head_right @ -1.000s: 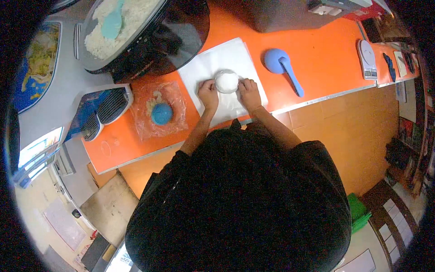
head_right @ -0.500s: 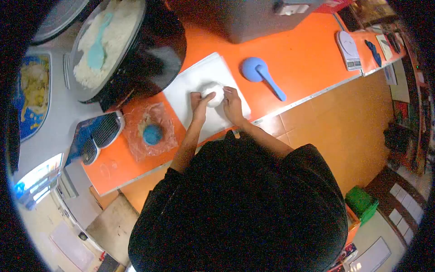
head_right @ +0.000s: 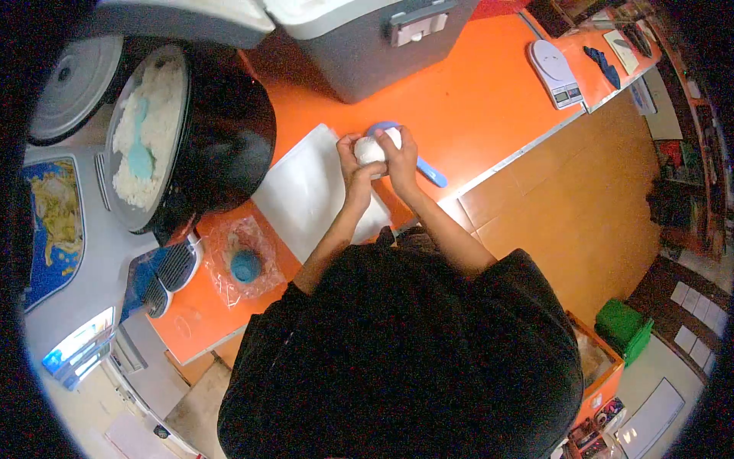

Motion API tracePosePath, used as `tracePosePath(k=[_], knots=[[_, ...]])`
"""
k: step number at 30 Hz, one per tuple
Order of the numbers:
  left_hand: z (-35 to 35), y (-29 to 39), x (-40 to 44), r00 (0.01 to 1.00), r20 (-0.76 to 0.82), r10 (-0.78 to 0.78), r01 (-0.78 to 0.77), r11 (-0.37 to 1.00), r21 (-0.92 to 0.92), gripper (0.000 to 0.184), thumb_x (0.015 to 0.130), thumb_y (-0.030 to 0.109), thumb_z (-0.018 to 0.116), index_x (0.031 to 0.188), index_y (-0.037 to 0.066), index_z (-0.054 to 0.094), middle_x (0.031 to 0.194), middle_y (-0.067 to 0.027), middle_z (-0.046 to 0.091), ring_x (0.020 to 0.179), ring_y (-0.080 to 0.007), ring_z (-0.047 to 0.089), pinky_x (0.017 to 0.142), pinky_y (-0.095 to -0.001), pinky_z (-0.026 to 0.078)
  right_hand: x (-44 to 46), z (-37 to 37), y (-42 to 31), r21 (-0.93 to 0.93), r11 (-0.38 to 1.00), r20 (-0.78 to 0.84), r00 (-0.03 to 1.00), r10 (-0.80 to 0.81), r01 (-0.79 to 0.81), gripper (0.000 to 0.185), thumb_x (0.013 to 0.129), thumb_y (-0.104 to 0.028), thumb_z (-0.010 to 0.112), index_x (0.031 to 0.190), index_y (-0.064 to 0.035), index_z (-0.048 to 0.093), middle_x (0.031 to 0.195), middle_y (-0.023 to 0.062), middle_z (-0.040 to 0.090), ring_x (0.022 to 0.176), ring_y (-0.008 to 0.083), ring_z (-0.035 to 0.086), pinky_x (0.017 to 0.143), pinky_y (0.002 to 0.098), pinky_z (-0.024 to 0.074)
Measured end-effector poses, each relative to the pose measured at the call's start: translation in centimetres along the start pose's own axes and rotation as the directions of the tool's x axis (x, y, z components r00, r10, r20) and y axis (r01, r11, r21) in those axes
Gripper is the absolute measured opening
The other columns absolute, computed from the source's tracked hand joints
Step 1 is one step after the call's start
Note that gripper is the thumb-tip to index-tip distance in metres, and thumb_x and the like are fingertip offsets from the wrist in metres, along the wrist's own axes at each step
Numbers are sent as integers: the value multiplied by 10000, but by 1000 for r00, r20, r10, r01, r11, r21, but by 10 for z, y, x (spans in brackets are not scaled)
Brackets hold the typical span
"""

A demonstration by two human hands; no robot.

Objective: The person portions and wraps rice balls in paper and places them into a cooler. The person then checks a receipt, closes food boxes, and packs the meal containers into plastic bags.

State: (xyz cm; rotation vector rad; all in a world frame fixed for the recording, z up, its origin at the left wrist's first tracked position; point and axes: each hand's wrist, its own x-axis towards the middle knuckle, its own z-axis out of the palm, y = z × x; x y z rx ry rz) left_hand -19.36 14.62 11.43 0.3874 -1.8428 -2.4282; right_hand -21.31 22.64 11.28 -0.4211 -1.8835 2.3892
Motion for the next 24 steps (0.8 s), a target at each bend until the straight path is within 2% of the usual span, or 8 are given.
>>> tracePosePath(k=[4,6,8,10,16,19,22,24], knots=[[28,-23,39,994,105,2,-13,994,108,702,479,118,633,1083,27,287,992,-128,396,951,-248,407,843,-349,323,47,-28,8,-16,999,-8,999,-31,31,285,739,-239,579,832,30,557,738,98,573,621,145,532,584,276,423],[44,-48,55,991,41,131,-134,865,483,756,497,196,660,1120,22,269,1063,-142,347,1012,-282,324,886,-404,234,87,-43,22,21,988,-64,986,153,-152,348,711,-280,595,880,24,574,764,122,591,642,168,547,592,282,428],[51,-40,57,973,29,228,-204,802,562,782,529,203,667,1161,22,244,1129,-162,288,1056,-317,255,901,-440,165,129,-49,44,-249,958,-149,983,108,-143,462,704,-388,562,907,26,577,803,163,602,700,237,571,661,342,426],[56,-39,58,959,108,263,-232,506,831,805,534,248,699,1173,42,255,1150,-184,311,1099,-344,277,900,-446,227,160,-48,53,-727,637,-264,961,86,-257,559,707,-481,499,932,26,571,833,197,602,760,300,576,745,407,392],[70,-50,73,941,339,20,-338,147,930,734,608,142,676,1223,157,276,1206,-199,270,1065,-358,344,851,-455,288,193,-48,63,-949,280,-205,961,-187,-148,422,751,-393,457,876,1,536,995,166,485,983,315,432,832,398,330],[73,-82,98,920,342,189,-320,-137,937,645,630,92,649,1203,182,366,1129,-207,337,920,-334,475,753,-402,398,218,-99,55,-925,266,158,910,-383,273,329,755,-257,493,961,-1,517,1015,162,492,964,321,455,816,403,362],[79,-78,118,931,363,44,-362,-18,932,612,643,74,640,1190,167,383,1057,-180,357,903,-345,486,746,-394,412,235,-136,62,-747,127,527,697,-487,653,309,747,-140,493,1026,-8,507,1077,150,484,966,326,469,831,393,383],[88,-74,124,929,367,47,-370,55,928,613,639,75,645,1187,159,385,1027,-171,358,887,-354,494,738,-402,419,211,-163,60,-779,100,614,785,-76,619,317,759,-133,478,1048,-8,514,1094,151,496,977,309,482,858,376,386]])
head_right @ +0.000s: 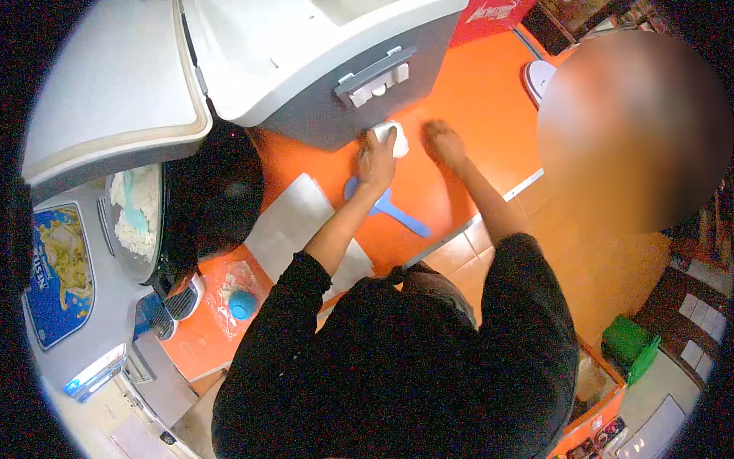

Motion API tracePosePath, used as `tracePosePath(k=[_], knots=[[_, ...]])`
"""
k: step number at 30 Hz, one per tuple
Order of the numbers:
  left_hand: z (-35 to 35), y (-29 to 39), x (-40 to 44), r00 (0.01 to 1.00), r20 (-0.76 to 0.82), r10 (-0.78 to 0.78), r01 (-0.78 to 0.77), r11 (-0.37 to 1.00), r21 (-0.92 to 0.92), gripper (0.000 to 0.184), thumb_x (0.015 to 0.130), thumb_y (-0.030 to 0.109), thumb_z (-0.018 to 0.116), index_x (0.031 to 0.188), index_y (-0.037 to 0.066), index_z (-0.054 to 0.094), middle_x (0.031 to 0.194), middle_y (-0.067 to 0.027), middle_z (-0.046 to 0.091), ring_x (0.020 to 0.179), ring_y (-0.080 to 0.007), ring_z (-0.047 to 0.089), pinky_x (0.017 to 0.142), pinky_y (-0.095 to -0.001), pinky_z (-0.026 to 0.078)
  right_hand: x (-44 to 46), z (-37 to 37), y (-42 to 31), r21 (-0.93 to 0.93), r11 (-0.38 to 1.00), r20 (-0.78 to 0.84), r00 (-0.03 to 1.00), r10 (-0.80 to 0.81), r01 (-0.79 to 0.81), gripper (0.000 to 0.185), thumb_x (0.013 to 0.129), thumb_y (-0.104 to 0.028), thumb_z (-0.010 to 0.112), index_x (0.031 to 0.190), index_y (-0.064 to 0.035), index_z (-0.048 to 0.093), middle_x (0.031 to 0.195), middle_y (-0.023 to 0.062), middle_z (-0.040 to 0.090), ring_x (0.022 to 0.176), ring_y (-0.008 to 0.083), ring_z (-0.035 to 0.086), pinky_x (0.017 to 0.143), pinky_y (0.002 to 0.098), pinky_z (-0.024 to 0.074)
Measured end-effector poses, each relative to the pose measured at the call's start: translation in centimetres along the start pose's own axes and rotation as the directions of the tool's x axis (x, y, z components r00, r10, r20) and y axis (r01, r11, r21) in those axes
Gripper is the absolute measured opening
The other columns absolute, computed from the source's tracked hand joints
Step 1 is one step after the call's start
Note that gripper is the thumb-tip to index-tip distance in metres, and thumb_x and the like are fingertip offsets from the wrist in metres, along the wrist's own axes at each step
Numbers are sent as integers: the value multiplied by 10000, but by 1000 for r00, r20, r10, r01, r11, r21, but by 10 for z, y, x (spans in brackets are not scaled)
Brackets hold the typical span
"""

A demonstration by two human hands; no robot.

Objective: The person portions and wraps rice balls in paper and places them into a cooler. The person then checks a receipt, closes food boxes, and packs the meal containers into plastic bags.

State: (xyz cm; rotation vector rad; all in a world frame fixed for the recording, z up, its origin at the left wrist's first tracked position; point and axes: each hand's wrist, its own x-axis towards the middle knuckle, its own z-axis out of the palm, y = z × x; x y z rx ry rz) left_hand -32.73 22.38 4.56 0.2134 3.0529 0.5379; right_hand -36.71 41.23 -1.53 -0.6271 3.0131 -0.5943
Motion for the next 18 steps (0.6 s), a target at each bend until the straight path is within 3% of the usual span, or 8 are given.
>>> tracePosePath(k=[2,5,7,10,14,15,16,18], knots=[[2,4,6,1000,6,3,-2,997,-74,614,635,76,650,1184,152,386,996,-162,358,871,-362,501,729,-411,426,-66,-30,-3,-144,969,116,976,-185,201,279,774,-176,457,1010,-51,537,1036,147,542,962,267,503,813,366,419],[9,7,12,999,6,44,-41,976,-215,623,657,137,656,1207,148,361,1160,-183,304,979,-384,454,765,-434,435,-139,-104,-37,-81,982,563,806,186,-171,385,693,-244,575,979,6,512,923,163,549,842,298,524,741,384,435],[-25,12,-4,999,-53,0,-17,947,-322,614,659,137,654,1201,136,365,1169,-180,309,997,-376,446,778,-431,427,-157,-123,-35,-191,914,613,684,395,-357,407,682,-259,601,981,5,523,935,164,551,865,300,525,754,389,431],[-54,-12,-41,972,-223,-76,-22,914,-405,557,659,119,642,1158,97,394,1141,-167,354,987,-335,446,807,-415,402,-134,-94,-57,-52,918,431,820,376,-393,440,664,-281,640,985,3,538,953,164,554,900,303,527,774,396,426],[-64,-67,-108,915,-344,-211,48,903,-427,484,643,106,632,1092,109,451,1117,-123,378,953,-289,443,795,-383,382,-98,-33,-155,107,994,229,973,-22,-2,528,690,-273,618,1109,-12,429,1019,215,498,928,316,503,724,406,437],[-71,-82,-129,913,-348,-214,41,896,-442,469,635,72,628,1074,89,462,1097,-131,397,906,-280,446,787,-355,386,-97,9,-150,144,989,9,999,-33,31,496,722,-217,575,1133,-18,382,895,210,529,849,321,535,673,417,445],[-81,-92,-149,909,-323,-263,88,879,-468,457,628,60,627,1057,98,473,1091,-119,409,957,-270,435,818,-355,357,-93,13,-149,215,955,208,965,161,-206,375,746,-166,527,1078,-28,419,757,190,533,709,347,549,594,415,445],[-109,-112,-190,851,-440,-287,110,916,-386,455,609,65,641,1034,77,480,1078,-139,413,987,-291,422,859,-389,322,-92,7,-151,283,956,-2,996,86,-82,248,776,-137,493,998,-43,437,699,178,526,544,286,530,501,369,418]])
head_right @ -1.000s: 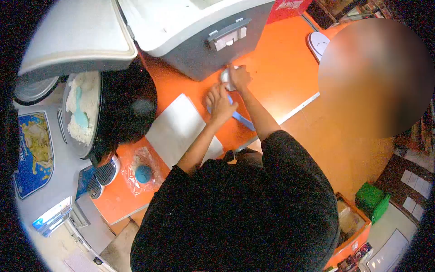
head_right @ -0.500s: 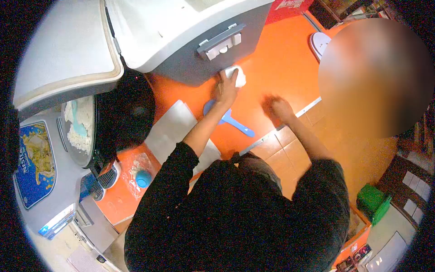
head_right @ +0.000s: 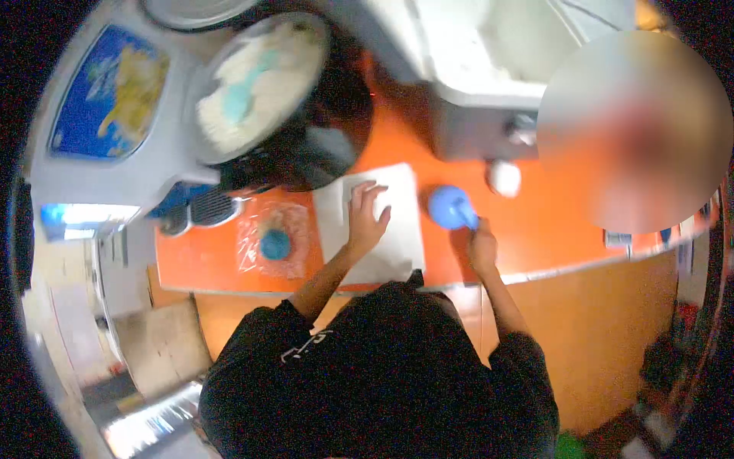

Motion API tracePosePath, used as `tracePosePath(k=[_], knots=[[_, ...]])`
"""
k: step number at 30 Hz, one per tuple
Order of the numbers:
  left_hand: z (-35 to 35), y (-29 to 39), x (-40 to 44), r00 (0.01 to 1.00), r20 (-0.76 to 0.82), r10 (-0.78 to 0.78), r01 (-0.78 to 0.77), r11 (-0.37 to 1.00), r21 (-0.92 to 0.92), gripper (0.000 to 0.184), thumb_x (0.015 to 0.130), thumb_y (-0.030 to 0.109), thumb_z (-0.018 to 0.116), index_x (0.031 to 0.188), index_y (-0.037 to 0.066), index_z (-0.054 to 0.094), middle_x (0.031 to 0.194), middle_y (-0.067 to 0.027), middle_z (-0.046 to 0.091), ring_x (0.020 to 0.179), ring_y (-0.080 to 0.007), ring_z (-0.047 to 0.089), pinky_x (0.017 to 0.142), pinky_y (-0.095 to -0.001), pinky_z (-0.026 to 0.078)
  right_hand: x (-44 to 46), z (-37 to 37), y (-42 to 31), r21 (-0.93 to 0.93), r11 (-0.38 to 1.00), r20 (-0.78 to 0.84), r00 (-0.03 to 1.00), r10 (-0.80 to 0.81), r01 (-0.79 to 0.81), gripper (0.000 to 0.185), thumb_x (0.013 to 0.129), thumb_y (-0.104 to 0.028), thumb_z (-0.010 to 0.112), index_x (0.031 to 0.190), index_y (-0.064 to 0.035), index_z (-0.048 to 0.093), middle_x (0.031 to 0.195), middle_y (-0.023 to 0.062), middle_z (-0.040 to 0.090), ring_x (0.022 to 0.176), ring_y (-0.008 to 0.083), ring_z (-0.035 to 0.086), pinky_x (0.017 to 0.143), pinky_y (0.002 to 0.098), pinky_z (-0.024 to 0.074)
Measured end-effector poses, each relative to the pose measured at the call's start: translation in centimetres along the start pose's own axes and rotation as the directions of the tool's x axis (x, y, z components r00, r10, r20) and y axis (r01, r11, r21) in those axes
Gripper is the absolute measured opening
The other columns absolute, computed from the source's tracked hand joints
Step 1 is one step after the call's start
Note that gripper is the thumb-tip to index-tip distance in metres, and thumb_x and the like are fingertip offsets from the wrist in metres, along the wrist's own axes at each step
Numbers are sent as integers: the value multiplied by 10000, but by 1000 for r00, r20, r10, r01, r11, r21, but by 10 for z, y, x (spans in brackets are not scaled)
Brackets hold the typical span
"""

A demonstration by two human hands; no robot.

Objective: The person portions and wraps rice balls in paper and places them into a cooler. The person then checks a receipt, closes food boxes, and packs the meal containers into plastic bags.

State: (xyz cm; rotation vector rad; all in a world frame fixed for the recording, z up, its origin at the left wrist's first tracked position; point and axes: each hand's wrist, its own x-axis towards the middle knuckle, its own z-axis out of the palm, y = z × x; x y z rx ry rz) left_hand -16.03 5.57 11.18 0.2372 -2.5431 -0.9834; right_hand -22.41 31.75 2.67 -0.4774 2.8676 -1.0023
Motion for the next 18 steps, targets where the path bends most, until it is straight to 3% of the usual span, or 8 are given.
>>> tracePosePath(k=[1,3,4,6,8,12,15,18], knots=[[-23,-10,-8,999,-50,-13,14,1000,24,455,609,65,641,1034,77,480,1078,-139,413,987,-291,422,859,-389,322,3,-29,-43,145,986,84,994,68,-80,324,738,-86,489,1031,7,388,764,216,549,631,356,556,536,419,437],[-63,-31,-22,945,-310,104,-38,976,213,530,635,112,653,1095,32,404,1069,-155,398,957,-281,419,827,-397,319,16,-48,-110,349,934,-41,997,-66,76,331,736,-83,490,1036,8,384,820,224,531,694,355,553,577,408,439],[-72,-46,-29,939,-328,102,-29,975,220,530,635,112,653,1095,32,404,1069,-155,398,957,-281,419,827,-397,319,23,-63,-157,338,912,-70,972,-222,233,341,737,-96,501,1043,4,390,838,221,530,727,355,549,598,408,438],[-83,-79,-43,809,-526,-263,312,950,6,691,637,122,680,1163,-21,257,1118,-167,346,1008,-284,372,856,-412,296,51,-79,-242,169,829,-133,845,-517,534,362,738,-125,522,1057,-5,400,867,208,528,753,349,544,613,400,439],[-134,-66,-22,796,-581,-170,235,971,38,802,631,134,706,1181,-40,148,1170,-167,272,1079,-298,296,905,-420,255,92,-89,-335,-38,662,-212,642,-737,749,351,749,-143,526,1057,-23,409,877,172,536,669,332,546,548,383,449],[-201,-74,10,799,-601,5,-23,1000,-21,867,579,174,744,1204,12,166,1259,-180,157,1176,-313,187,972,-421,187,176,-73,-434,-643,522,36,703,-710,560,129,771,-96,460,878,-34,423,674,150,579,597,288,594,515,367,482],[-215,-88,24,839,-544,-27,-79,982,-171,920,590,324,735,1232,34,143,1302,-197,95,1201,-339,142,977,-456,166,177,-61,-447,-777,352,116,668,-735,522,124,767,-83,464,878,-46,423,662,115,593,593,242,610,506,315,491],[-223,-98,32,843,-537,36,-131,981,-140,944,629,416,689,1259,26,104,1312,-176,87,1215,-300,117,995,-431,133,175,-41,-437,-819,310,247,784,-569,483,138,778,-107,453,884,-21,434,660,140,605,606,248,621,506,328,502]])
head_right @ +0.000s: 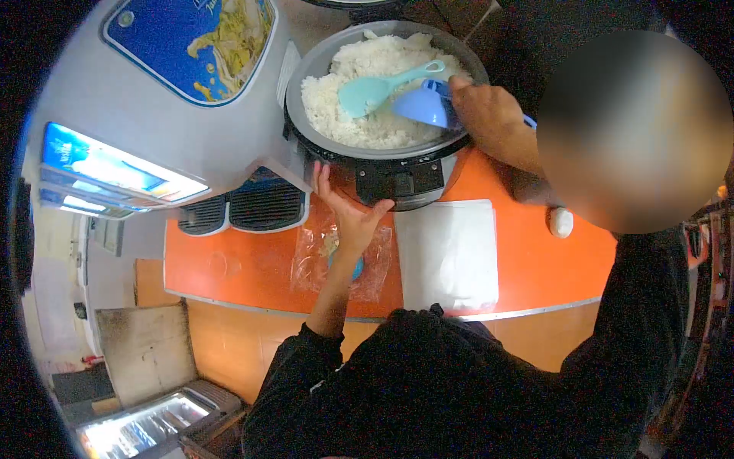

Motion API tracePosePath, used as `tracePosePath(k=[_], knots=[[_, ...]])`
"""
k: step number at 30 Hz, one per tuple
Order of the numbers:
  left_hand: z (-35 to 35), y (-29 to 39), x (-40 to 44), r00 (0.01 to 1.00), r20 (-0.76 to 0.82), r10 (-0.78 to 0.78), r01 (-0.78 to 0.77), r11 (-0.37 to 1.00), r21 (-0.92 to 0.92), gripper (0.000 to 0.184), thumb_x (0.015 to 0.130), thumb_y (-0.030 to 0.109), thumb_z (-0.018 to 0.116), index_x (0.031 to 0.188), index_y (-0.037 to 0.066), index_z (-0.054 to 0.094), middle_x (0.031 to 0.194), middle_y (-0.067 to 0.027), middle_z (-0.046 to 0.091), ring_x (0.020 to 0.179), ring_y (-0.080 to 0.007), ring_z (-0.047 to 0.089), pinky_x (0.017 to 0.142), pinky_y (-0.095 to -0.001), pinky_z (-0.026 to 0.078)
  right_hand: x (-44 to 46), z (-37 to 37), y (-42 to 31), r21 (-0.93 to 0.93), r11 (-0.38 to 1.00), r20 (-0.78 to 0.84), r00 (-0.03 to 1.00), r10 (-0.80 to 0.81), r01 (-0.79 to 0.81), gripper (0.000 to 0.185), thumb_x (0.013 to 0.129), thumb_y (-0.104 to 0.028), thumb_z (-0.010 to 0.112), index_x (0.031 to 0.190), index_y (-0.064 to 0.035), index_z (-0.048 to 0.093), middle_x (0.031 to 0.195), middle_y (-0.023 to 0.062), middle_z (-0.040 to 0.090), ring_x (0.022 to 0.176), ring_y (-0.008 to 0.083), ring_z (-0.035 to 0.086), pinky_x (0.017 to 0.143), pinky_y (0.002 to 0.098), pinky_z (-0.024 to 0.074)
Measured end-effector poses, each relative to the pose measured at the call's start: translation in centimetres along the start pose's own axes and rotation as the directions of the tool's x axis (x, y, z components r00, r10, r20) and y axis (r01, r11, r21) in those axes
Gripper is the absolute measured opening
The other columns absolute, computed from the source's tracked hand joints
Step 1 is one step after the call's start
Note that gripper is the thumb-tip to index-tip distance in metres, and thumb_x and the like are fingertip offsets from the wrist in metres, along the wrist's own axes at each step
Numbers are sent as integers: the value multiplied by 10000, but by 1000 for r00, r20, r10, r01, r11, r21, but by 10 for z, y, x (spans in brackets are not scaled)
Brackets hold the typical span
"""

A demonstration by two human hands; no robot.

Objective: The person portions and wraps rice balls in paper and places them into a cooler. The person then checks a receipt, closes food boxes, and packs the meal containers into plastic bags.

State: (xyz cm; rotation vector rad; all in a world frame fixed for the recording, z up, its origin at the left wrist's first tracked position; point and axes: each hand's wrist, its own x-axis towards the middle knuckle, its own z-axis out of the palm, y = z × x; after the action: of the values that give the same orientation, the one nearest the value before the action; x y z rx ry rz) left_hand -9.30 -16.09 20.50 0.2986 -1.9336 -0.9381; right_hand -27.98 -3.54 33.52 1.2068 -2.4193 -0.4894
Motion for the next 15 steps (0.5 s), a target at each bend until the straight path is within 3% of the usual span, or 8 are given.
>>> tracePosePath(k=[4,6,8,10,12,15], knots=[[-17,4,49,985,-125,117,-131,985,-115,826,663,386,661,1240,11,205,1281,-174,223,1193,-299,212,982,-419,169,12,-32,5,-72,996,153,987,-42,53,135,771,-94,476,883,-34,429,677,144,607,638,232,626,523,308,506],[-23,2,103,975,107,195,-210,967,142,587,703,302,624,1170,42,381,1140,-128,437,1097,-272,375,935,-401,241,13,-30,10,-144,989,58,998,-25,33,129,770,-74,483,875,-35,420,634,112,593,604,221,619,493,277,501],[0,-10,154,910,334,244,-324,923,209,388,719,214,590,1079,95,507,964,-93,552,975,-252,479,872,-388,293,7,-18,-4,-161,987,67,998,-13,24,127,768,-70,482,871,-29,419,628,119,590,599,226,618,488,279,501],[41,-38,185,821,520,236,-433,851,296,357,713,198,589,1056,123,527,943,-83,566,924,-239,511,808,-401,315,5,-17,-11,-178,984,67,998,9,3,126,767,-67,480,867,-23,419,623,126,587,595,231,618,483,281,500],[62,-37,199,696,717,47,-453,804,386,323,691,187,606,1002,112,555,930,-83,576,887,-255,533,761,-406,323,9,-26,-13,-102,993,157,987,-40,56,120,767,-68,475,858,-11,423,620,141,586,601,251,618,485,298,503],[68,-37,204,719,692,65,-470,779,415,290,674,190,623,949,111,576,900,-75,586,844,-262,552,734,-403,320,21,-25,-23,1,999,254,966,-49,50,144,768,-92,482,865,0,427,655,165,590,637,279,619,510,331,508]])
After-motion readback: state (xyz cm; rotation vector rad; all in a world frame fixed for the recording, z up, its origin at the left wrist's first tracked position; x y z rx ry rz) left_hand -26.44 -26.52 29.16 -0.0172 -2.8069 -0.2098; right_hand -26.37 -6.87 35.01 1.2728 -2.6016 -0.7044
